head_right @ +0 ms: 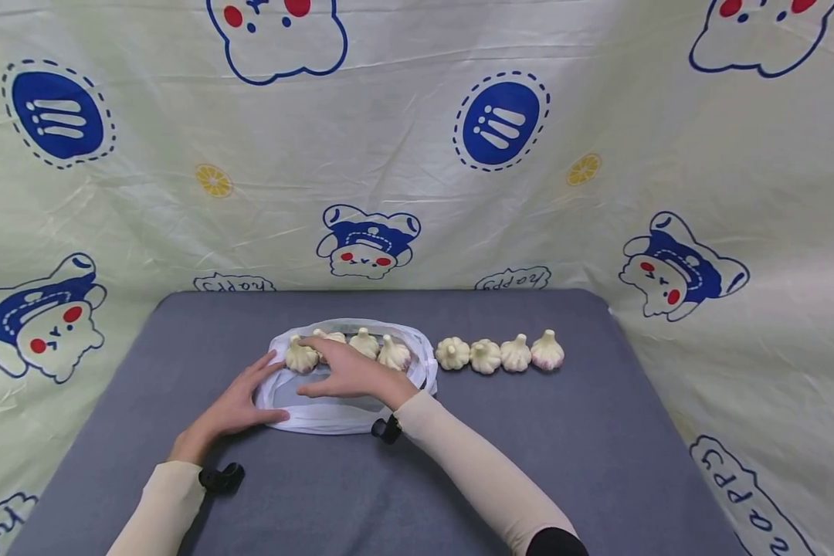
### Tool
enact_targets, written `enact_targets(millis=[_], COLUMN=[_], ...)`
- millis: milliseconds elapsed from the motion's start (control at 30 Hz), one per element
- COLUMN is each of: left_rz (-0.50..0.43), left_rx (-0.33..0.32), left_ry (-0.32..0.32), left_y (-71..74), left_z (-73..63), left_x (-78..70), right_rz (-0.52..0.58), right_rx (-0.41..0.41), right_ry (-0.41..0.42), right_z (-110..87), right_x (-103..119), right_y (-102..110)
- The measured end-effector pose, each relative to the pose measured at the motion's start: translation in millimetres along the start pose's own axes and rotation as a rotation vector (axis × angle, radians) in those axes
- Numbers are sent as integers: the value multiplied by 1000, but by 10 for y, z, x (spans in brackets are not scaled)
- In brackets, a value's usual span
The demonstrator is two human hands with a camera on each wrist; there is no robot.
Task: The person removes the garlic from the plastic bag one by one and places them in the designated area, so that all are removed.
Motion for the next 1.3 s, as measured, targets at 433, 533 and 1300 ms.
enact_targets(millis=[433, 533, 1300], left_rz=[-6, -2, 5], left_rx=[24, 29, 17], left_ry=[20, 21, 7], left_y=[-2, -3, 14], left_z=[20, 15, 20], left_x=[-38, -32, 24], right_rz=[-26, -8, -10], right_rx=[-25, -19, -139], right_ry=[-48, -67, -37], right_z=[169, 191, 378], right_x=[-85, -115, -222], right_y=[-168, -185, -237])
Point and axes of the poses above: each hand's wrist, its own z-axis towards the middle knuckle, its own y-axis out of the back of the hand, x = y × z, the point moved 2 cm from there along z, towards the middle knuckle, and after that the axes turned 13 degrees about x, right-handed, at the moved point
